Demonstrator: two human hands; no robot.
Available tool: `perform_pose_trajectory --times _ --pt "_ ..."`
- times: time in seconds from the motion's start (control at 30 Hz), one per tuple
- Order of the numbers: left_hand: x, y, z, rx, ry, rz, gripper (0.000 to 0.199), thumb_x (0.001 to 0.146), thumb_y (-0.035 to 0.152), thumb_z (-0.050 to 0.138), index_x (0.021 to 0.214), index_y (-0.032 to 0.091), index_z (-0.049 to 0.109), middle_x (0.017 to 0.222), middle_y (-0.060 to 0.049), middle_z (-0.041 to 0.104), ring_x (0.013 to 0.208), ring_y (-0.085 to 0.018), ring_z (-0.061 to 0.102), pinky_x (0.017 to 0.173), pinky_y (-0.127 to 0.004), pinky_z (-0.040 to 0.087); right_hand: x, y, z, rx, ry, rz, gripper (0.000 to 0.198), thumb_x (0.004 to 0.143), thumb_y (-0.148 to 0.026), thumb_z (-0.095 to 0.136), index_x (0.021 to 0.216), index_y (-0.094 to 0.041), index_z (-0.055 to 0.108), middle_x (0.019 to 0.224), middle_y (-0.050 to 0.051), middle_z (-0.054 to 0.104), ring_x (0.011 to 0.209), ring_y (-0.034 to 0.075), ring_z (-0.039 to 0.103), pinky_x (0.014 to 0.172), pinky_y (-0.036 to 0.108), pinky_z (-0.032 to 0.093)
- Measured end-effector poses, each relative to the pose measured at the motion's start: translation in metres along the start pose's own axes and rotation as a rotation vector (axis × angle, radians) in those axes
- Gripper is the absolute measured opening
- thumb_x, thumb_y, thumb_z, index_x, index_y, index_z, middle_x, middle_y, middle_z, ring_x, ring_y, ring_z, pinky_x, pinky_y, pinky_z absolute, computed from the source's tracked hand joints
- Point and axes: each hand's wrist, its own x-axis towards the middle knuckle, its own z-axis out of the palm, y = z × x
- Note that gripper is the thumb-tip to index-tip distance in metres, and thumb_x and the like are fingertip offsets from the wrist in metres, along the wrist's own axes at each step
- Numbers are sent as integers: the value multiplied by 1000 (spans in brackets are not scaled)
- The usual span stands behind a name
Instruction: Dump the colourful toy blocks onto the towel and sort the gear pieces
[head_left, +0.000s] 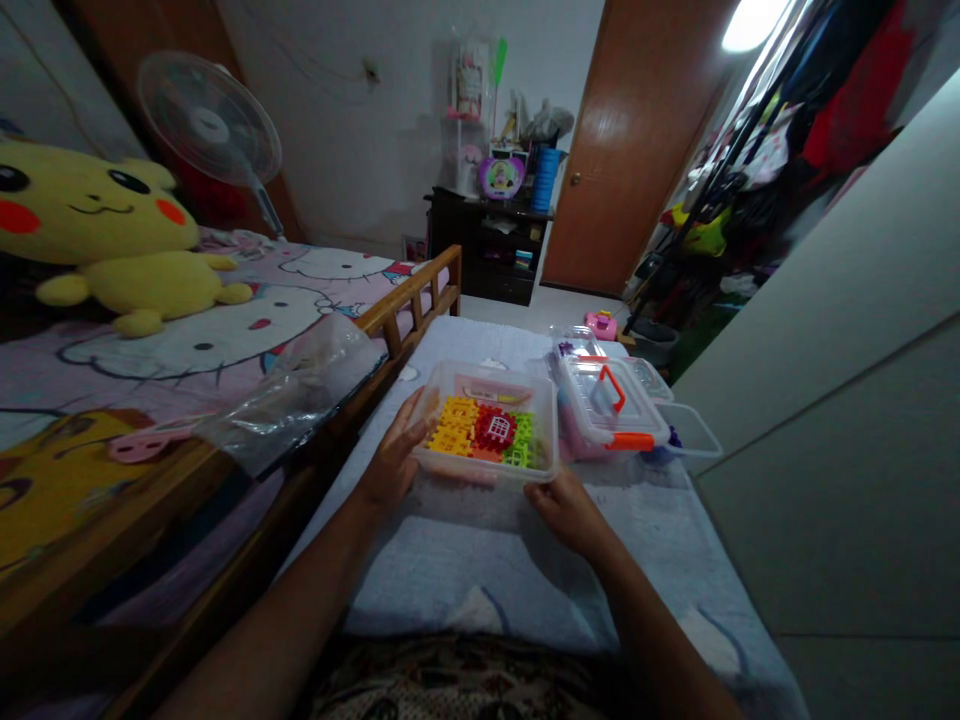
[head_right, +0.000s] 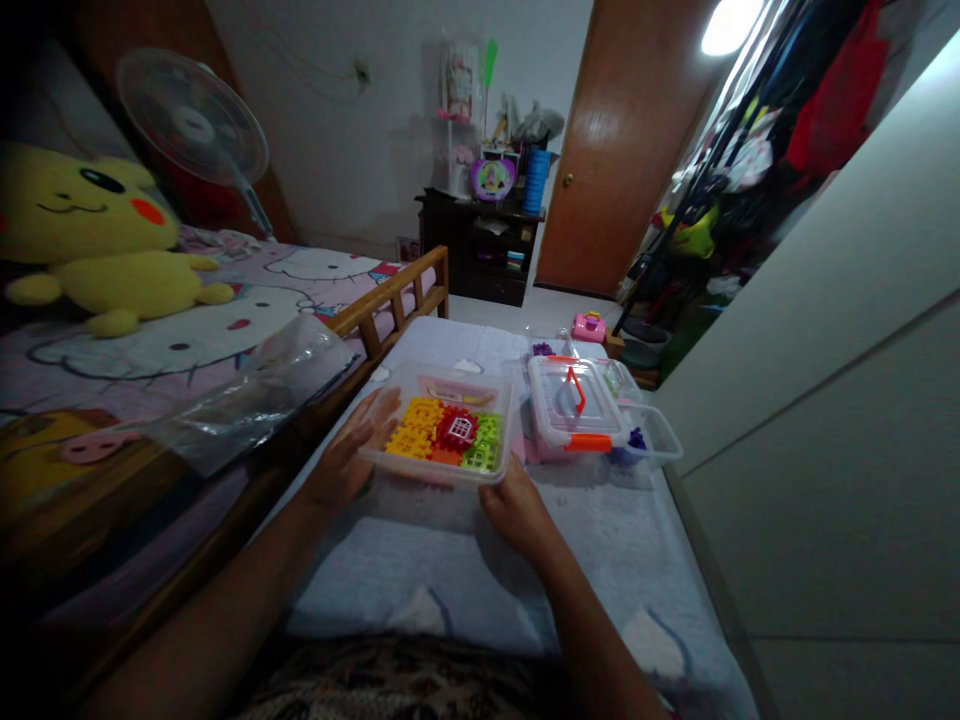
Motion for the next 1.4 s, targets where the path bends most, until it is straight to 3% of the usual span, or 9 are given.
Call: perform_pose_trajectory --times 0.17,0.27,0.5,0.63,0.83,1.07,1.4 --pt "10 -15 -5 -27 -3 63 73 74 51 74 138 23 52 151 -10 48 143 -33 37 116 -46 33 5 8 2 119 35 67 49 81 -18 51 129 -23 56 129 10 64 113 24 62 98 44 51" --pt "8 -25 -12 17 -62 132 79 69 56 79 136 23 54 153 -11 44 145 -34 32 118 -45 31 1 9 1 166 19 126 40 83 -20 50 122 -22 57 123 9 67 108 22 65 92 40 54" --pt "5 -32 -17 91 -94 116 98 58 60 86 141 23 50 144 -14 52 145 -39 31 116 -48 35 -4 21 13 70 117 127 37 82 -23 56 118 -19 57 111 10 68 97 22 65 86 37 54" --pt "5 -32 -16 82 -75 99 97 60 62 83 142 21 49 139 -16 57 141 -38 38 116 -47 34 -9 28 21 -65 159 142 34 82 -25 56 115 -17 58 100 10 68 82 21 64 75 35 53" --pt "7 -40 -19 41 -120 148 99 65 65 79 147 22 43 147 -15 50 142 -37 38 118 -48 32 -9 28 22 -63 181 143 37 85 -26 53 120 -17 57 110 11 67 96 24 64 84 37 52" --pt "9 -43 -21 -130 -108 99 80 82 73 55 146 25 46 149 -9 50 143 -34 36 118 -50 30 -5 31 22 -2 207 223 30 89 -28 51 116 -19 60 99 9 70 87 23 64 79 35 50" --pt "9 -39 -19 -111 -128 69 73 86 67 55 146 28 44 147 -8 51 135 -31 46 113 -46 37 -1 36 23 79 251 276 20 90 -32 50 102 -19 61 97 8 69 89 21 63 81 33 47"
